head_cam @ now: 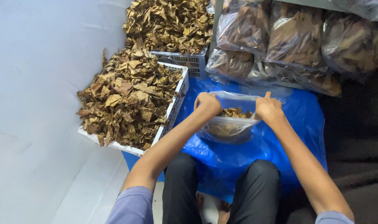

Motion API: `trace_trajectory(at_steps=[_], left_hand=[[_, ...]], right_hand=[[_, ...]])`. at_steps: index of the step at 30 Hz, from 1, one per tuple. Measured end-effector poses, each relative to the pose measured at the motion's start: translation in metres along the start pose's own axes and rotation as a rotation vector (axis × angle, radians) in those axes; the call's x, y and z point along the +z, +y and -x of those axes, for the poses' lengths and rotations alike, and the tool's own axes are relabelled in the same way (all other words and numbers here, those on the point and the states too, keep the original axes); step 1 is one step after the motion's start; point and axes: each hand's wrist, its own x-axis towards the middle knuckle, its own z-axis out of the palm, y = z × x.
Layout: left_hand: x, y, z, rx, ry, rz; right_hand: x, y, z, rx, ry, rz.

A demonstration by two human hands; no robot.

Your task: The person sorts through dried leaves in a plastic crate and places them into a transparent plastic bag by hand.

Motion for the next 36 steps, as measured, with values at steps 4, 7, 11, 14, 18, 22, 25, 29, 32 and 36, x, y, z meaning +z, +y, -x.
trace_trajectory(at_steps=[4,7,11,14,18,22,25,29,32,36], left_hand=[[0.024,-0.006,-0.043,0.076,0.165,0.047],[0.016,-0.031,-0.037,0.185,0.255,0.191],[-0.007,-0.083,0.010,0.294,0.331,0.567],[-0.021,-0.122,0.044,0.293,0.352,0.808],[-0.023,-0.186,0.056,0.217,0.434,1.043],[-0.035,-0.263,0.073,0.036,0.783,0.985],[-0.046,-0.327,0.071,-0.083,0.978,0.935],[-0.045,-0.415,0.030,-0.314,0.911,0.795],[-0.030,-0.463,-0.030,-0.382,0.752,0.778],[-0.031,-0.460,-0.058,-0.383,0.758,0.779]], right_hand=[[-0.041,-0.023,0.017,-0.014,-0.018,-0.029],[-0.070,-0.037,0.040,-0.027,-0.013,-0.125],[-0.092,-0.056,0.045,-0.055,0.042,-0.164],[-0.121,-0.092,0.060,-0.128,0.179,-0.160],[-0.155,-0.159,0.067,-0.304,0.264,-0.404],[-0.175,-0.241,0.057,-0.483,0.051,-0.859],[-0.163,-0.294,0.023,-0.446,-0.148,-1.177],[-0.144,-0.344,-0.029,-0.331,-0.134,-1.314],[-0.107,-0.377,-0.117,-0.362,-0.022,-1.227],[-0.129,-0.411,-0.140,-0.352,0.024,-1.091]])
